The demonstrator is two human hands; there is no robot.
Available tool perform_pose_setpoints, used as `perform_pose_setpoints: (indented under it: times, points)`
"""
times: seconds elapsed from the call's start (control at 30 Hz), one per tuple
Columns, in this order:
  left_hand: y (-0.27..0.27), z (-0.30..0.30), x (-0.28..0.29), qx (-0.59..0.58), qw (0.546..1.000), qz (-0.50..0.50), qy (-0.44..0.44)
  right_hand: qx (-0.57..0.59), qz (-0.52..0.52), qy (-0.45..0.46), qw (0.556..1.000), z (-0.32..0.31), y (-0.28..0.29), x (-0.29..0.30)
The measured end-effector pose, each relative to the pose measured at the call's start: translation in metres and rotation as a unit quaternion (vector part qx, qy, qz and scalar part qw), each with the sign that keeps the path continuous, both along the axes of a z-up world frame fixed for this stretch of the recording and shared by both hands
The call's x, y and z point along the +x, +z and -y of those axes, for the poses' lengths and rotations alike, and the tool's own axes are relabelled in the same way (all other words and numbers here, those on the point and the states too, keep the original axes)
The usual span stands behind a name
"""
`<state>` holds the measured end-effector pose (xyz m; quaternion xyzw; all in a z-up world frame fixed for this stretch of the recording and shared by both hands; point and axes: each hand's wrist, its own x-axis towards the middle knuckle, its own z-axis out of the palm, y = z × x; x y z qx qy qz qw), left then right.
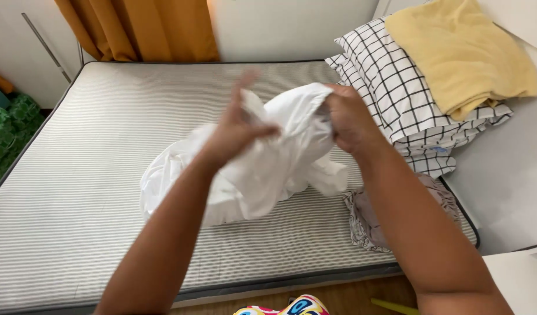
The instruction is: The person unfolds a white fitted sheet on a bed with a striped mattress. They then proceed to stretch the elastic corners of the sheet over the mattress corners, securing the sheet in place.
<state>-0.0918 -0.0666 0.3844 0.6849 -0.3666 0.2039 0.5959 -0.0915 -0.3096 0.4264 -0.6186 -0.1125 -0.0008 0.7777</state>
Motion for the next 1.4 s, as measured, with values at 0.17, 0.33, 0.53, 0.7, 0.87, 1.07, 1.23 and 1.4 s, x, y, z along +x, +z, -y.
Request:
perform_pose_setpoints:
  times: [0.17,0.33,0.53,0.7,0.87,1.07,1.23,1.4]
  points:
    - [-0.001,0.036,0.005,0.102,0.982,-0.088,0.129,-0.197,0.073,0.026,0.977,-0.002,-0.010,-0.012]
    - [0.012,0.008,0.023,-0.043,0.967,-0.119,0.220,-0.393,0.043,0.070,0.916,0.028,-0.054,0.007]
    - [0.024,-0.034,0.040,-0.221,0.946,-0.070,0.226,-0.757,-0.015,0.037,0.652,0.074,-0.134,0.044]
    - [0.053,-0.055,0.017,-0.185,0.949,-0.192,0.167,-0.246,-0.130,-0.253,0.927,0.161,-0.147,0.116]
    - [0.025,-0.092,0.041,-0.133,0.943,-0.209,0.221,0.184,0.069,-0.406,0.892,0.224,-0.051,0.111]
    - [-0.028,-0.162,0.066,-0.175,0.861,-0.001,0.477,0.224,0.208,-0.558,0.772,0.297,-0.071,0.126]
    - [-0.039,-0.184,0.045,-0.093,0.765,-0.105,0.628,0.219,0.150,-0.606,0.750,0.310,-0.101,0.125]
    - [-0.061,-0.184,0.038,0.125,0.693,-0.338,0.624,0.052,0.149,-0.604,0.781,0.305,-0.124,0.126]
